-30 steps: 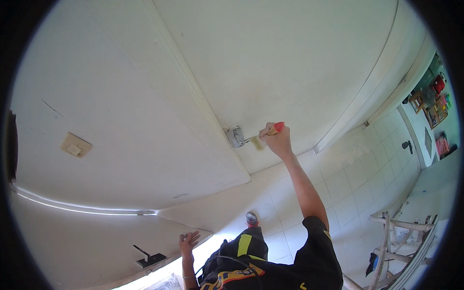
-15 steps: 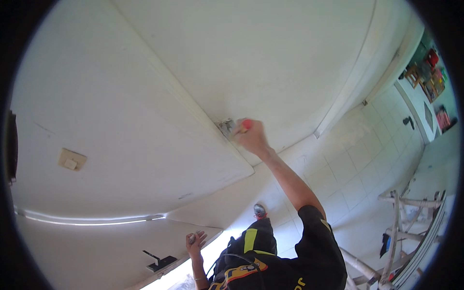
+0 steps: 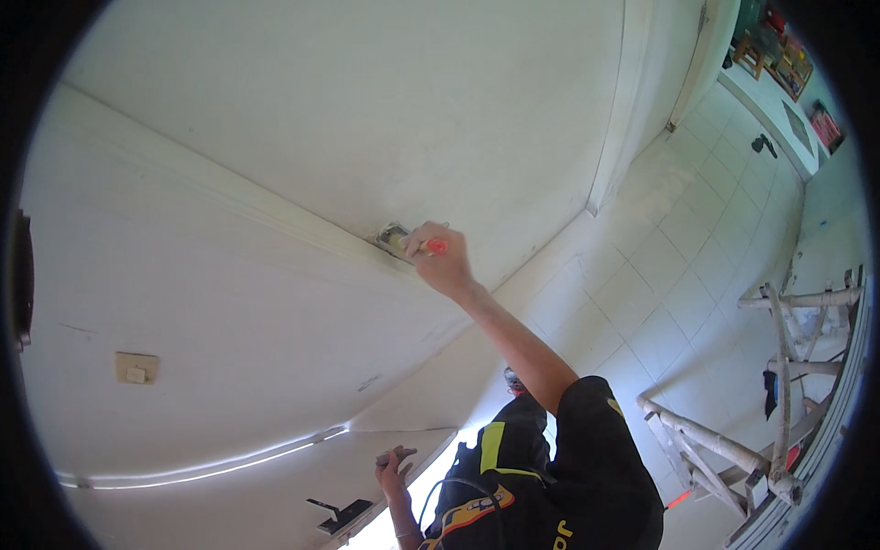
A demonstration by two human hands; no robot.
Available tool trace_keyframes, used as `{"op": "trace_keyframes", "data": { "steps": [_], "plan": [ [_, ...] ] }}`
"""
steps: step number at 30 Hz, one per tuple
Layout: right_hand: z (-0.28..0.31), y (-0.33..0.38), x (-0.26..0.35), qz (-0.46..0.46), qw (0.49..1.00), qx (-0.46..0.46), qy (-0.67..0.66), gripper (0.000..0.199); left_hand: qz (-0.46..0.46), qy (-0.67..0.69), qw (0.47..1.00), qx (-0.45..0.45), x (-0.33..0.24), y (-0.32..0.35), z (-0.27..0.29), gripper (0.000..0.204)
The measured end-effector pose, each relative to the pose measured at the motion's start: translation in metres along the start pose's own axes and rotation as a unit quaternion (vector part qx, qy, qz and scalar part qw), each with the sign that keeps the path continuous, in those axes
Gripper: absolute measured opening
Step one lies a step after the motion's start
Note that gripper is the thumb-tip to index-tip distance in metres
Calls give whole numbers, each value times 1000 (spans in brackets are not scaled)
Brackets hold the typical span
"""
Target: Sanding the wall and window frame to prepare for painting.
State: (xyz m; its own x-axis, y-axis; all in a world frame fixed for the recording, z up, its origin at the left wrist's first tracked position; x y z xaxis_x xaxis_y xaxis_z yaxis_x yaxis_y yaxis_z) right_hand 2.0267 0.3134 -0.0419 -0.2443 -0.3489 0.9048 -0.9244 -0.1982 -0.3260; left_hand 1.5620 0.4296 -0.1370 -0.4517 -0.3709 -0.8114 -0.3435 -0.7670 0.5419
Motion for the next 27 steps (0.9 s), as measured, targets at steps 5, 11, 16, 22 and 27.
{"op": "trace_keyframes", "data": {
  "steps": [5,11,16,22,27],
  "plan": [
    [9,39,-66,-169,944,109,260,17,-23,-17,999,44,-13,0,-10,20],
    [-4,44,-53,42,996,-78,2,13,-29,-23,998,57,-10,-5,-12,20],
    [2,35,-82,-44,996,20,71,17,-21,-27,996,88,-13,-11,-20,21],
    [39,79,-108,-115,986,-3,120,21,-32,-12,996,83,-16,-12,-26,21],
    [33,80,-64,-89,991,-98,-1,16,-24,-53,991,124,-14,-11,-39,21]
  ]
}}
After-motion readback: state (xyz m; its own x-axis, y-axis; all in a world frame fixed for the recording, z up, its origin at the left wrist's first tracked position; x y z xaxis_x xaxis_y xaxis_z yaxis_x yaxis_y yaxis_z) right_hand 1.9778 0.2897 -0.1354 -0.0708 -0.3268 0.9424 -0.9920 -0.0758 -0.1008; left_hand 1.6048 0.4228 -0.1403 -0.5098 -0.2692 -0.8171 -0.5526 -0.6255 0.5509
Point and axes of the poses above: each hand's wrist, its own y-axis away from the middle knuckle, its own z-axis out of the back of the hand, x = y × z, the point moved 3 cm from there along -y, towards the middle knuckle, and after that the axes turned 2 degrees about -y, right-handed, at the moved point
